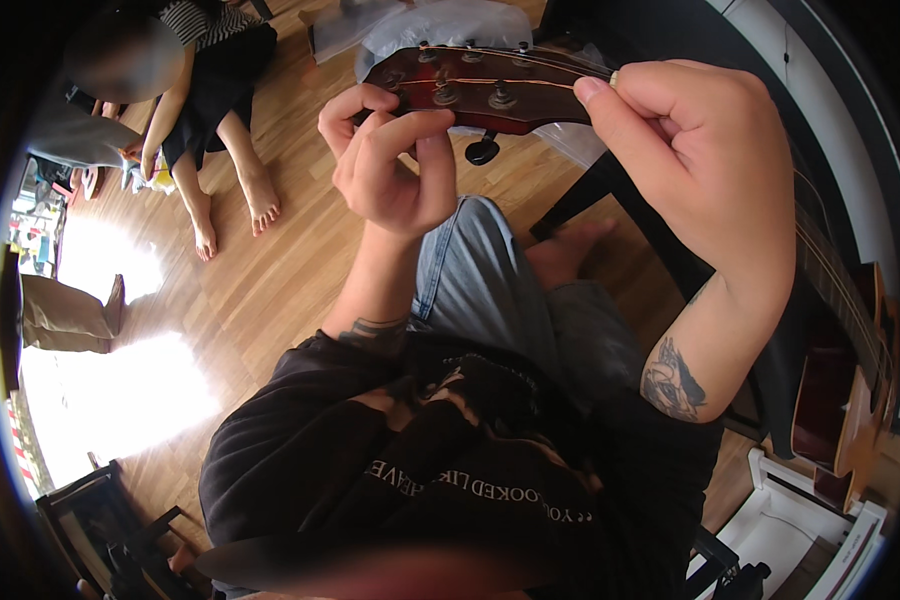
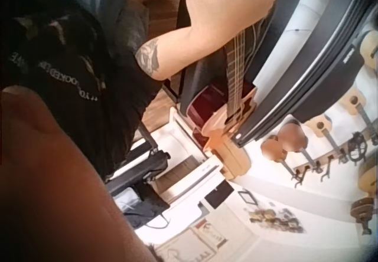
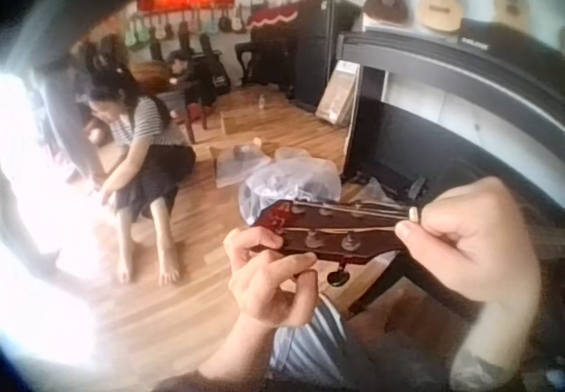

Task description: The person tunes a guitar by hand, turning the tuning pegs on the headstock and plucking the strings to check pitch. They work on the instrument while seated, with other people visible in the background.

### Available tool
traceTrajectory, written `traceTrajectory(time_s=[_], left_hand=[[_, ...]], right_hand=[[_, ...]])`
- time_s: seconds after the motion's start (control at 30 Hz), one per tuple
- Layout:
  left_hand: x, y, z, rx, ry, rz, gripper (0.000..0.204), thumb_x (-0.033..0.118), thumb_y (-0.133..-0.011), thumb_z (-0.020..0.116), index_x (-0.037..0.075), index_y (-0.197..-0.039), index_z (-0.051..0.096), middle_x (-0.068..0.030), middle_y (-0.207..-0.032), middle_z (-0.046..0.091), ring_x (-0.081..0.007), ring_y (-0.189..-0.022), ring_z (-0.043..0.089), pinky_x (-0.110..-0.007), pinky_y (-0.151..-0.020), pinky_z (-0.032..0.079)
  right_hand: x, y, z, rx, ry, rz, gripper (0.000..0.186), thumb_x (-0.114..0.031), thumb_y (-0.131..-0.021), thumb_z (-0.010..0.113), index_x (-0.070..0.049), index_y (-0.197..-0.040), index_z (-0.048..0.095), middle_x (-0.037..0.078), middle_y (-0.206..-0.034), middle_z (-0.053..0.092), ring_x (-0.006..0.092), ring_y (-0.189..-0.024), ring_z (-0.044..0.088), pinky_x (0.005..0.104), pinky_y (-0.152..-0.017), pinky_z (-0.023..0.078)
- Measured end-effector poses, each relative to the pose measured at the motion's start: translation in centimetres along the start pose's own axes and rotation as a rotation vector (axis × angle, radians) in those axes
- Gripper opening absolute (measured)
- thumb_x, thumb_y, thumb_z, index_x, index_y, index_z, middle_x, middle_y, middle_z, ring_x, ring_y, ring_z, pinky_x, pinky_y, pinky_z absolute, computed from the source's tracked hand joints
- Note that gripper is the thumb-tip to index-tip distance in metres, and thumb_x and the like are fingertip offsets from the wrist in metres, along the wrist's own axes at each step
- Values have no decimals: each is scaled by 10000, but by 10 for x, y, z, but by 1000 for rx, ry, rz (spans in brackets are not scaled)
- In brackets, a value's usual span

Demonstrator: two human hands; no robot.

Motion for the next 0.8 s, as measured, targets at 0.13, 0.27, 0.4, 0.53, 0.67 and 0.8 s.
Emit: traceTrajectory(time_s=[0.13,0.27,0.4,0.53,0.67,0.8], left_hand=[[-3,1,-11,-72,104,160,298,165,-650,902,141,-922,782,5,-814,667,-264,-947,660,-395,-831,447],[2,0,-13,46,103,91,269,62,-666,909,95,-779,666,-101,-920,561,-288,-947,659,-379,-755,484],[-1,0,-4,174,55,-94,386,-79,-667,794,121,-675,464,-81,-897,598,-274,-922,676,-373,-758,450],[0,-1,-12,109,266,65,402,-86,-649,831,125,-731,498,-46,-890,691,-268,-886,702,-362,-769,438],[-7,-2,-12,4,285,131,516,92,-653,988,147,-915,546,55,-790,728,-249,-947,742,-369,-768,438],[-5,2,-10,101,235,68,456,-22,-703,899,142,-942,548,43,-774,709,-241,-900,723,-366,-779,426]], right_hand=[[0,1,-3,4,15,-24,346,-147,-959,761,9,-700,592,106,-573,414,216,-503,384,376,-510,280],[1,1,-3,4,9,2,344,-154,-959,760,7,-700,603,108,-571,424,216,-502,388,375,-512,284],[2,1,-1,1,-8,13,339,-156,-960,757,7,-701,611,108,-570,430,216,-503,397,376,-514,288],[0,0,0,3,2,-1,347,-155,-961,756,9,-696,602,108,-568,429,210,-503,403,379,-515,289],[-4,1,0,21,-19,-34,463,-49,-1002,722,15,-684,390,30,-619,284,131,-576,249,345,-542,212],[-2,2,1,10,-12,2,466,-52,-1001,725,15,-682,391,32,-616,285,132,-575,253,347,-541,213]])
Point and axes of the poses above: each hand's wrist, its own y-axis away from the middle knuckle, its own z-axis out of the palm, x = y × z, the point moved 10 cm from there along -y, towards the middle knuckle
